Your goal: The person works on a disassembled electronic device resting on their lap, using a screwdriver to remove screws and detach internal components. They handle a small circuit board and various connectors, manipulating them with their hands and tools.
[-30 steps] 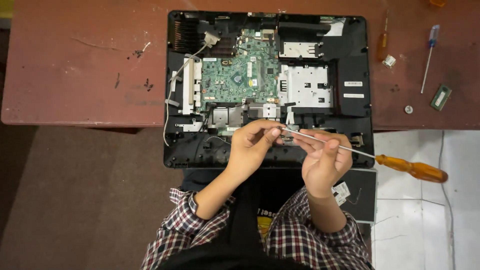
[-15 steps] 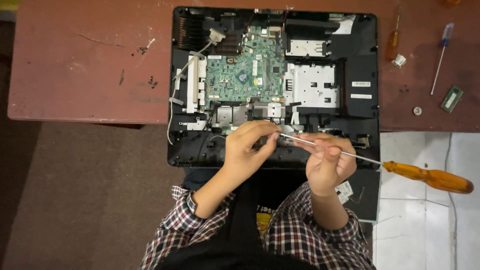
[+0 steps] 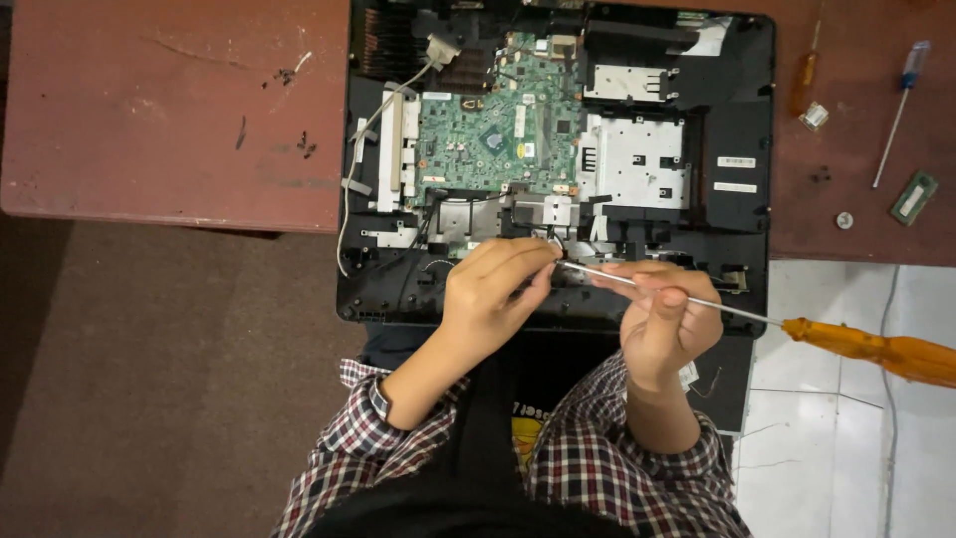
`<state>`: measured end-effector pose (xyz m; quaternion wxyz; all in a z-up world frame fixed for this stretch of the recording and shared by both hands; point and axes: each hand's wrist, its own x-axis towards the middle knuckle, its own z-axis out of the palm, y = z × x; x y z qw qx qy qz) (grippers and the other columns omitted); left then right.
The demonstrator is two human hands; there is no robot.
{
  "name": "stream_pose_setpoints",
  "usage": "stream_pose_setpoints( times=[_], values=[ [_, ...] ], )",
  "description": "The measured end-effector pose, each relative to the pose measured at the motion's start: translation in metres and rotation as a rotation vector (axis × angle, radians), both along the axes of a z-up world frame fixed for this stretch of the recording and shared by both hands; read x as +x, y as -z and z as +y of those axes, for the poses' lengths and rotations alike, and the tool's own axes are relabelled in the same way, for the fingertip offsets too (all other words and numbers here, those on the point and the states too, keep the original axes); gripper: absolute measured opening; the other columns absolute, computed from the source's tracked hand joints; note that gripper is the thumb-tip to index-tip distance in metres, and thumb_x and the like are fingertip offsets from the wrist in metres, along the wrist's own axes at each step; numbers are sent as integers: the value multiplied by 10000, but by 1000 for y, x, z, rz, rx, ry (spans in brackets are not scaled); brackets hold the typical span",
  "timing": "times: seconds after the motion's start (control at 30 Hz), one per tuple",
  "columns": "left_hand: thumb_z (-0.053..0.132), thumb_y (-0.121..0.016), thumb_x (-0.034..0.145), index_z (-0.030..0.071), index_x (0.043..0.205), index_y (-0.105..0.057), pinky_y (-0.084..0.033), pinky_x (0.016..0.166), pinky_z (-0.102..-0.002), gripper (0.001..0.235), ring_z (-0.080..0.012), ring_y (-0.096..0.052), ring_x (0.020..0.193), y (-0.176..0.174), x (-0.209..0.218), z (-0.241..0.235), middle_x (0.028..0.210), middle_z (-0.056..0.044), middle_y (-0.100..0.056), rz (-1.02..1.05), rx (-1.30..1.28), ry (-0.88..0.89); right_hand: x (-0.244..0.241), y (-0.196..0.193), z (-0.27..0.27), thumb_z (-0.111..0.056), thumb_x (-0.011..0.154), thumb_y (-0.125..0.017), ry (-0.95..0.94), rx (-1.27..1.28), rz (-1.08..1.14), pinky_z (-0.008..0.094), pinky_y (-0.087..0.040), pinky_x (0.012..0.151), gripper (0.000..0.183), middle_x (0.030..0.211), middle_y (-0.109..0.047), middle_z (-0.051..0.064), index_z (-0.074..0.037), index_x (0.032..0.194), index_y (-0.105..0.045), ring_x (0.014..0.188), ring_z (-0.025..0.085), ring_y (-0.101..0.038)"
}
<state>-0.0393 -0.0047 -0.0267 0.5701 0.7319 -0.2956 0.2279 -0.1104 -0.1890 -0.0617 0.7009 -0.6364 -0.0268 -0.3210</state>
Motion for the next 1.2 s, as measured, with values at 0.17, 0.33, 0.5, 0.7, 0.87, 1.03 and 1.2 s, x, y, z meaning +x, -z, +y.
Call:
stream_pose_setpoints(
  times=[0.17,0.33,0.5,0.7,0.87,1.03,1.2],
  values=[
    [-24,-772,843,32,949,-769,-626,735,-363,120,-292,-734,798,23,6,10,919,-116,-766,-115,138,-47,21,-33,13,-346,1095,-496,-99,-105,112,532,-652,754,422,952,-683,308,57,980,-546,923,429,-759],
    [-44,-772,845,28,980,-769,-616,738,-359,153,-293,-723,787,24,16,36,928,-123,-761,-169,234,-99,49,-39,26,-240,1099,-485,-247,-179,157,543,-658,764,367,950,-696,314,97,975,-565,900,442,-763],
    [492,-828,856,15,1319,-650,-513,932,-469,688,-361,-634,1081,35,11,64,1314,-168,-665,-50,477,-269,66,-36,30,-225,1111,-464,-354,-287,129,497,-644,738,365,931,-710,292,100,978,-563,864,432,-760],
    [284,-736,923,-92,1196,-683,-534,940,-485,468,-435,-678,1112,22,-40,45,1193,-299,-692,-27,566,-7,91,-6,27,-256,1111,-469,-346,-452,74,434,-640,647,400,856,-748,232,68,936,-627,745,361,-766],
    [559,-785,782,-83,1424,-546,-361,1203,-480,939,-425,-474,1425,73,-41,38,1504,-293,-511,-110,872,-46,91,4,48,-186,1081,-546,-360,-623,50,378,-629,653,265,859,-773,123,4,956,-682,769,320,-766],
    [445,-872,624,-45,1386,-587,-425,1191,-456,950,-407,-531,1380,104,-43,37,1453,-263,-563,-220,948,-109,88,16,62,-168,1077,-570,-387,-704,46,414,-628,722,227,904,-774,129,-6,957,-675,832,350,-754],
    [233,-683,888,-64,1283,-654,-477,1127,-471,495,-434,-600,1290,105,-43,34,1314,-267,-641,-274,876,-144,89,25,66,-156,1078,-570,-435,-706,51,408,-603,735,217,884,-755,121,-3,963,-672,825,349,-742]
  ],
)
